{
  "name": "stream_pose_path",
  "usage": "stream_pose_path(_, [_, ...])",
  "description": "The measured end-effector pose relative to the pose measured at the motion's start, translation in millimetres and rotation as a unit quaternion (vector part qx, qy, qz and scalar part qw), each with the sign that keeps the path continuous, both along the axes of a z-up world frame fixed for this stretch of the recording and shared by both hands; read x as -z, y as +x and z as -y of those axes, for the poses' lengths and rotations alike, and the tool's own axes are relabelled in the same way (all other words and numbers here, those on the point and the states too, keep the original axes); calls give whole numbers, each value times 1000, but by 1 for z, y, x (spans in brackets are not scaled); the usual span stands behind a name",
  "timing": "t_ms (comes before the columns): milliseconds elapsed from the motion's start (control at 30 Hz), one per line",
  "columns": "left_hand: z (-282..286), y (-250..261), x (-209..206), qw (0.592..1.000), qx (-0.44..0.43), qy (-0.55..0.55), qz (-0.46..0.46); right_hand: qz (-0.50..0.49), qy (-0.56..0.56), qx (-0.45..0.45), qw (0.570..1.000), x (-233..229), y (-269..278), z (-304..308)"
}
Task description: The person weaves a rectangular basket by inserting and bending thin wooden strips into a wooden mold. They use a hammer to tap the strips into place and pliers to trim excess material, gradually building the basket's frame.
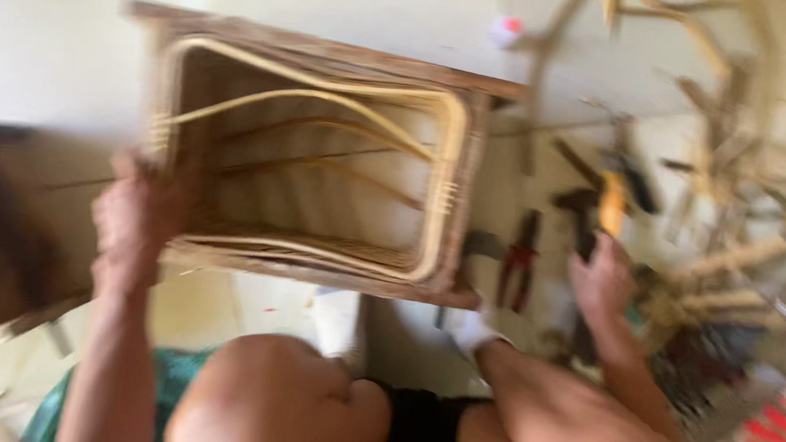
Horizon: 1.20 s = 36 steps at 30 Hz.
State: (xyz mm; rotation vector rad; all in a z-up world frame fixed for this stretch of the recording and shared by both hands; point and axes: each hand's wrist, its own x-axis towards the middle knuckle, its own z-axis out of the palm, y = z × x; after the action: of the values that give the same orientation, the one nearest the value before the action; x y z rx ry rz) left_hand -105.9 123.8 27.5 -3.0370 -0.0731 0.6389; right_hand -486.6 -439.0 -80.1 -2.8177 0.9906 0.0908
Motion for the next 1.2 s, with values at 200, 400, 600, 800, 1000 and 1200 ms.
stream_pose_path(200, [13, -5, 0, 997, 2, -72, -6, -46, 207, 127, 969, 6, -28, 31])
stream_pose_path(400, [24, -20, -17, 991, -55, -115, 37, 38, 260, 31, 964, -127, -30, 7])
stream_pose_path(600, [18, -20, -27, 993, -42, -111, -2, 50, 355, -44, 932, -241, 95, -30])
stream_pose_path(800, [31, -19, -18, 979, -77, -185, 31, 24, 540, -92, 836, -264, 221, -119])
stream_pose_path(1000, [24, -13, -12, 984, -31, -171, 32, 24, 832, 77, 549, -218, 271, -272])
stream_pose_path(1200, [17, -11, -7, 982, 4, -182, 39, -7, 878, 206, 433, -162, 284, -338])
